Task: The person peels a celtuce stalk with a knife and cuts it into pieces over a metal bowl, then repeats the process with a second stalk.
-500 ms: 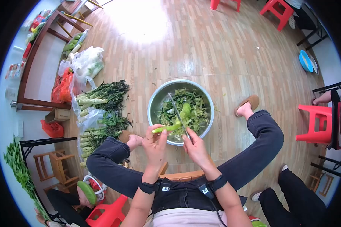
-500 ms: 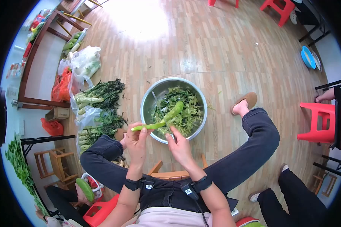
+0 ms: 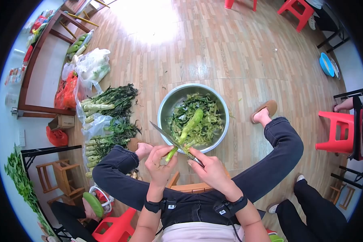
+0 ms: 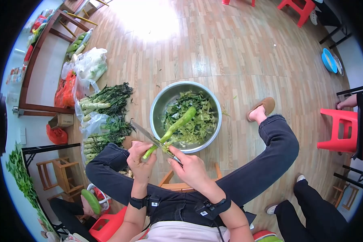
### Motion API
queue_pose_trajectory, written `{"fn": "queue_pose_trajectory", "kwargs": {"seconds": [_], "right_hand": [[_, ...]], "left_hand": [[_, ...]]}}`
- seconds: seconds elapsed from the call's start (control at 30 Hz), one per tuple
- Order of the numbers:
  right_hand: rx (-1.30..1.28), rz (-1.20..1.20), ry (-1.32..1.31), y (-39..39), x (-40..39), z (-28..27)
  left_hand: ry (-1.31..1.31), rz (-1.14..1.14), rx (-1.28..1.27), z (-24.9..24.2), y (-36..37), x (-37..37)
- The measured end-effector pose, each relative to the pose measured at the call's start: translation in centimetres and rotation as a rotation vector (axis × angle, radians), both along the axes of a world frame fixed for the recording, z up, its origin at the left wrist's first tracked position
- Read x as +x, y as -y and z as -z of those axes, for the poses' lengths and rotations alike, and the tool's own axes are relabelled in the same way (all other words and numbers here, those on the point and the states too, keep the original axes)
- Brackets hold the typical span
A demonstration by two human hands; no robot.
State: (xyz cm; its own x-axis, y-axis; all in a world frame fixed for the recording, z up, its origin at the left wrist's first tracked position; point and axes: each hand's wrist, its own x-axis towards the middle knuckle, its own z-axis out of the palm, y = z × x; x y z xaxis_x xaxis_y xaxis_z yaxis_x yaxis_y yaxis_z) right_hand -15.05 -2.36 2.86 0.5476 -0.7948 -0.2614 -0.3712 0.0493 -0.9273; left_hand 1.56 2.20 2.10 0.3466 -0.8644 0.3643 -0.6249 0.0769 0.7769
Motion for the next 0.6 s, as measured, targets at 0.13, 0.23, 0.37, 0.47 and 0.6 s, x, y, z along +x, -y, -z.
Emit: {"fn": "queue_pose_trajectory", "kwargs": {"seconds": [0.13,0.23,0.37,0.47,0.6], "right_hand": [[0.007,-0.006,-0.075,0.3,0.0,0.3],[0.052,0.011,-0.069,0.4,-0.1,2.0],[0.142,0.069,-0.036,0.5,-0.2,5.3],[0.154,0.152,-0.037,0.3,-0.2,7.3],[0.134,0.211,-0.034,0.1,0.0,5.6]], "left_hand": [[-0.046,0.027,-0.005,0.7,-0.3,0.0],[-0.054,0.034,-0.022,0.8,-0.4,-0.2],[-0.157,0.048,0.025,1.2,-0.9,-0.4],[-0.154,0.077,0.009,1.0,-0.8,-0.4],[-0.238,0.032,-0.003,1.3,-0.4,-0.7]]}}
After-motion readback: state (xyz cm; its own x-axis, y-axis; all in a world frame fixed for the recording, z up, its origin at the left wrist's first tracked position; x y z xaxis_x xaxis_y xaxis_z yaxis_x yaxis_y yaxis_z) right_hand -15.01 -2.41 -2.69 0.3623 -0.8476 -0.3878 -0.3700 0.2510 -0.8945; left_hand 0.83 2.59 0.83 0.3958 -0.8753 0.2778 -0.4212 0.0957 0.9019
